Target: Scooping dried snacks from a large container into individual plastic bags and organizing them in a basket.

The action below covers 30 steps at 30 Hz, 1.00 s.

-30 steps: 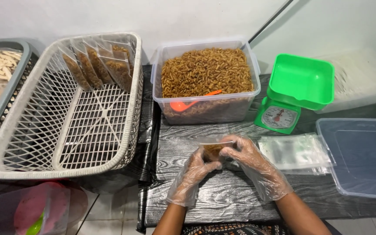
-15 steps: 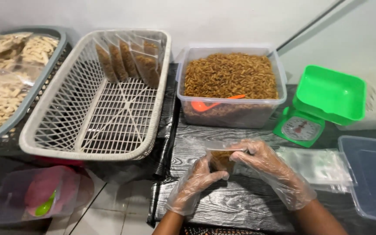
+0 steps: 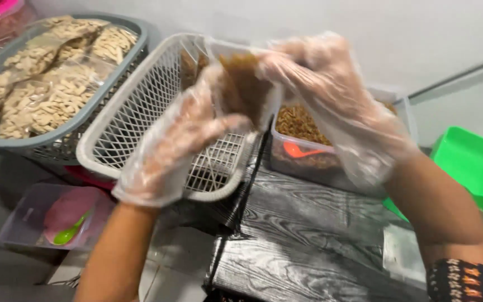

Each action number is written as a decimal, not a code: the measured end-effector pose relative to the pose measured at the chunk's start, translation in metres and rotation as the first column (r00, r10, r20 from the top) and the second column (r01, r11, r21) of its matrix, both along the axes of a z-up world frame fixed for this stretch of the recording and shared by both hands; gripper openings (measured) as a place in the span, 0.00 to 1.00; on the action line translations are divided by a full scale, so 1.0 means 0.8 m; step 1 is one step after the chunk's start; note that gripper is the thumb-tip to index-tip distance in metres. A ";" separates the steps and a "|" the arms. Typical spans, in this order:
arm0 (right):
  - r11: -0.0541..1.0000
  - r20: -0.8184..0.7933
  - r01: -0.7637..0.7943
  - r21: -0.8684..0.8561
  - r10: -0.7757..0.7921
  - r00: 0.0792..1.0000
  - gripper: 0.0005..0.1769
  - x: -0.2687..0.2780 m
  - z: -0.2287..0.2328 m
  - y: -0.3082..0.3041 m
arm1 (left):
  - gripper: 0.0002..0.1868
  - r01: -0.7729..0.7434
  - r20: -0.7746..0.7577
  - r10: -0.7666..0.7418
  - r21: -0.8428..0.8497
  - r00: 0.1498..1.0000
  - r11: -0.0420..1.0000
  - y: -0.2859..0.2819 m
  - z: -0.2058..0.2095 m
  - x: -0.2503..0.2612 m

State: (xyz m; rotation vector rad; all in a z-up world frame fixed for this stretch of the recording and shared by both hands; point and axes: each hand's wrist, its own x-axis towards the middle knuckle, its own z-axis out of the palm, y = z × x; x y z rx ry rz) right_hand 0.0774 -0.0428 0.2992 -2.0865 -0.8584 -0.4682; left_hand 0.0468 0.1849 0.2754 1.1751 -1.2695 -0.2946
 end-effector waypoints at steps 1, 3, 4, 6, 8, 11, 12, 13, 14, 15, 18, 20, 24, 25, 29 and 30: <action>0.999 -0.038 0.000 0.042 0.002 0.999 0.22 0.022 -0.004 0.016 | 0.32 -0.401 0.192 0.370 0.160 0.909 0.902 0.008 0.002 0.015; 0.997 -0.079 -0.004 0.083 0.011 0.997 0.17 0.064 -0.021 0.043 | 0.49 -0.748 0.417 0.632 0.225 0.653 0.624 0.023 -0.009 0.050; 0.994 -0.149 0.018 0.109 -0.002 0.989 0.17 0.085 -0.035 0.054 | 0.42 -0.846 0.524 0.666 0.287 0.531 0.448 0.030 -0.021 0.070; 0.991 -0.216 0.035 0.130 -0.006 0.976 0.17 0.142 -0.079 0.071 | 0.36 -0.916 0.630 0.667 0.318 0.398 0.246 0.037 -0.040 0.099; 0.977 -0.290 0.175 0.120 -0.134 0.948 0.19 0.217 -0.140 0.080 | 0.39 -0.874 0.658 0.613 0.473 0.437 0.116 0.036 -0.054 0.118; 0.937 -0.387 0.347 -0.043 -0.336 0.859 0.18 0.304 -0.200 0.089 | 0.46 -0.753 0.673 0.533 0.651 0.512 -0.100 0.021 -0.059 0.141; 0.937 -0.387 0.346 -0.045 -0.336 0.859 0.18 0.332 -0.238 0.083 | 0.46 -0.752 0.672 0.535 0.652 0.512 -0.099 0.018 -0.040 0.133; 0.887 0.263 0.400 -0.232 -0.339 0.903 0.06 0.359 -0.277 0.076 | 0.30 -0.615 0.483 0.688 0.786 0.542 -0.068 0.014 -0.022 0.126; 0.776 0.789 0.538 -0.328 -0.089 0.608 0.14 0.387 -0.315 0.068 | 0.16 -0.463 0.272 0.807 0.887 0.524 0.002 0.010 -0.003 0.118; 0.775 0.789 0.539 -0.329 -0.088 0.608 0.14 0.392 -0.316 0.070 | 0.16 -0.463 0.271 0.807 0.886 0.525 0.003 0.010 -0.034 0.150; 0.805 0.543 0.500 -0.318 -0.278 0.792 0.08 0.404 -0.318 0.078 | 0.21 -0.717 0.730 0.332 0.672 0.598 -0.186 0.005 -0.122 0.240; 0.847 0.051 0.461 -0.264 -0.465 0.884 0.03 0.411 -0.315 0.087 | 0.28 -0.795 0.818 0.253 0.568 0.517 -0.212 -0.004 -0.172 0.295; 0.865 -0.468 0.466 -0.183 -0.494 0.733 0.11 0.408 -0.311 0.093 | 0.28 -0.815 0.810 0.298 0.561 0.505 -0.143 -0.020 -0.193 0.309; 0.873 -0.456 0.461 -0.161 -0.480 0.749 0.12 0.403 -0.307 0.093 | 0.29 -0.819 0.790 0.378 0.560 0.482 -0.126 -0.021 -0.202 0.317; 0.870 -0.443 0.471 -0.144 -0.482 0.756 0.13 0.358 -0.256 0.097 | 0.41 -0.753 0.734 0.538 0.609 0.415 -0.250 -0.022 -0.239 0.338; 0.870 -0.444 0.472 -0.142 -0.482 0.755 0.13 0.343 -0.241 0.099 | 0.41 -0.753 0.735 0.535 0.609 0.416 -0.251 -0.022 -0.238 0.340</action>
